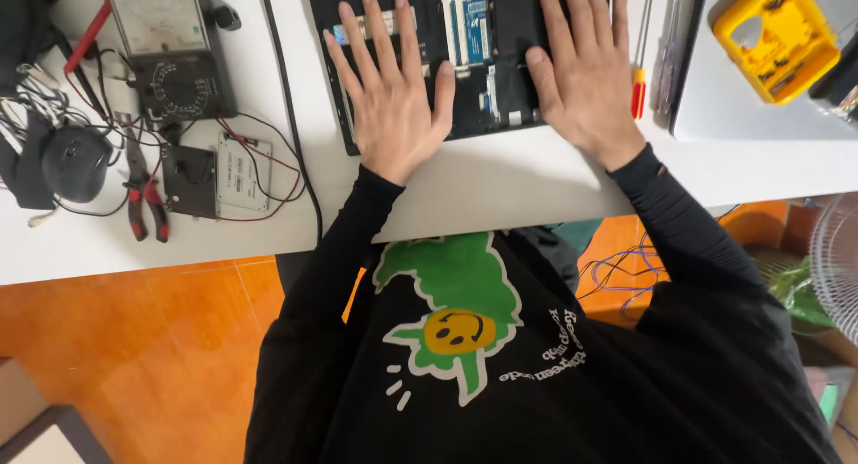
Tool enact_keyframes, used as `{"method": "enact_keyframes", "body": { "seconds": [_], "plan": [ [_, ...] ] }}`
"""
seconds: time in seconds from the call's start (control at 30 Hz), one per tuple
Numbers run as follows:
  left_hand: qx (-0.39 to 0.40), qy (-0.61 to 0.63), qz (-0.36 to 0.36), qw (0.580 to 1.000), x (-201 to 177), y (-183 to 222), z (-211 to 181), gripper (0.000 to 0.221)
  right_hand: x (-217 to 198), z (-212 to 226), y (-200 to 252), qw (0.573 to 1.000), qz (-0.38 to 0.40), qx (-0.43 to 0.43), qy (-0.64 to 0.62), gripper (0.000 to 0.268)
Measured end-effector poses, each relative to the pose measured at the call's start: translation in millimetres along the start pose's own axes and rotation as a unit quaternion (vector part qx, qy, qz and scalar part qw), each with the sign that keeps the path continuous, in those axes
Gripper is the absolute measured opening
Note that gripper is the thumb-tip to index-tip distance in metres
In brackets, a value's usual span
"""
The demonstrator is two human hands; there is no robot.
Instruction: Dismantling and repairing a laptop on a workbench.
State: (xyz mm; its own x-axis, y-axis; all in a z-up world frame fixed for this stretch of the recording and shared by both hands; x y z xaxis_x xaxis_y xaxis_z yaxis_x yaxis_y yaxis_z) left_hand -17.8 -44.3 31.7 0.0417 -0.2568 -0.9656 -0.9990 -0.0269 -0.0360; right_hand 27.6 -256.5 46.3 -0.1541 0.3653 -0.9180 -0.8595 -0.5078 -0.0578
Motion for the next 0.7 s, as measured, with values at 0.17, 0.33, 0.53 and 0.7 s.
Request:
{"method": "enact_keyframes", "body": {
  "seconds": [0.17,0.33,0.53,0.7],
  "plan": [
    [0.019,0.01,-0.028,0.999,12.2,3.3,8.2,0.072,-0.9,-6.3,6.9,1.0,-0.022,-0.009,-0.018,0.056],
    [0.002,0.004,-0.041,0.999,5.9,-6.3,14.1,0.062,-10.8,4.0,0.2,0.999,-0.021,-0.017,-0.043,0.056],
    [0.004,0.009,-0.112,0.994,4.5,-6.0,10.8,0.066,-2.3,-0.3,-6.9,0.996,-0.047,-0.008,-0.08,0.056],
    [0.022,0.059,-0.114,0.991,6.4,-2.4,14.5,0.063,4.0,-6.5,-2.7,0.995,-0.058,0.005,-0.081,0.051]
  ]
}}
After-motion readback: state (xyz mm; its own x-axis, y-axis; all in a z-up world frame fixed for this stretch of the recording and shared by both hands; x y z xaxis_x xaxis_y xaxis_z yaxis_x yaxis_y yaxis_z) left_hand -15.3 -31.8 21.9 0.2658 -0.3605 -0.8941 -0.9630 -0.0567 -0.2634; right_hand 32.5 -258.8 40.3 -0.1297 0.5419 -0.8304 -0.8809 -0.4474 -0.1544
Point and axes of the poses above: each hand's wrist, its own y-axis away from the middle knuckle, its own x-axis out of the palm, z = x × y, the point moved 5 cm from there along -y, towards the middle knuckle, and after that the axes turned 2 degrees about -z, right-handed, at the moved point
